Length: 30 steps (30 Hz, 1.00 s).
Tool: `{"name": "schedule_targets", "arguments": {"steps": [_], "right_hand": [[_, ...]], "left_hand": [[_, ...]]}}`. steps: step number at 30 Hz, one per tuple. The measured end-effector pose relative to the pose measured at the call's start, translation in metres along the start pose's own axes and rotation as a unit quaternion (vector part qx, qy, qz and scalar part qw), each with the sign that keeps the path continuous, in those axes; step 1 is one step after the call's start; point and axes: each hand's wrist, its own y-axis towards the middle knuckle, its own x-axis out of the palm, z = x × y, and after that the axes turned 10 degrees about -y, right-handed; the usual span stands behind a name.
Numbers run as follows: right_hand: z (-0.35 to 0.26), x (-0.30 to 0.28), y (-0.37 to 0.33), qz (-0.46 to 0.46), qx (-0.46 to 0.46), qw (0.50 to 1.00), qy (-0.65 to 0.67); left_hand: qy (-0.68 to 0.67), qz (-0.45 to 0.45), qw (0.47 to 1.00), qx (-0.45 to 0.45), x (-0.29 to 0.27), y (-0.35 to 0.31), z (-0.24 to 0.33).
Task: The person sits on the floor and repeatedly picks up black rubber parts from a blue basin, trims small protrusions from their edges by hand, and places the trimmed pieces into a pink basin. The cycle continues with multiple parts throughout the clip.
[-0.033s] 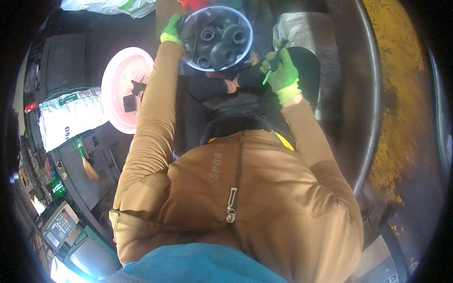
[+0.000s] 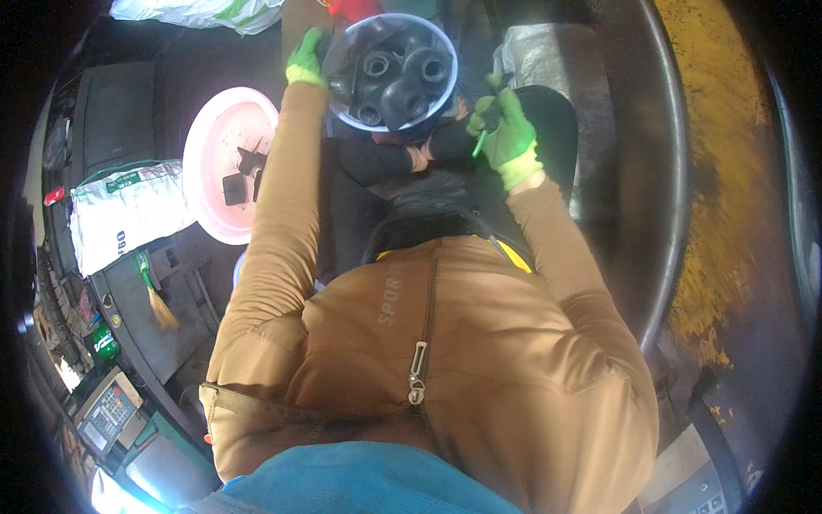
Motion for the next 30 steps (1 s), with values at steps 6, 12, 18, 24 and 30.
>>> {"name": "schedule_targets", "arguments": {"steps": [6, 12, 18, 24, 30], "right_hand": [[0.002, 0.049, -0.008, 0.037, 0.035, 0.94, -0.336], [0.011, 0.091, -0.037, -0.104, -0.154, 0.909, -0.373], [-0.009, 0.128, -0.049, -0.301, -0.086, 0.948, -0.059], [-0.019, 0.137, -0.073, -0.146, -0.195, 0.897, -0.369], [-0.052, 0.133, -0.075, -0.243, -0.189, 0.781, -0.544]], "left_hand": [[0.169, -0.213, 0.934, 0.23, 0.023, -0.131, 0.055], [0.27, -0.312, 0.812, 0.413, 0.053, -0.238, 0.057], [0.252, -0.356, 0.822, 0.367, 0.066, -0.284, 0.059], [0.294, -0.339, 0.815, 0.366, 0.07, -0.302, 0.066], [0.29, -0.425, 0.762, 0.394, 0.07, -0.298, 0.079]]}}
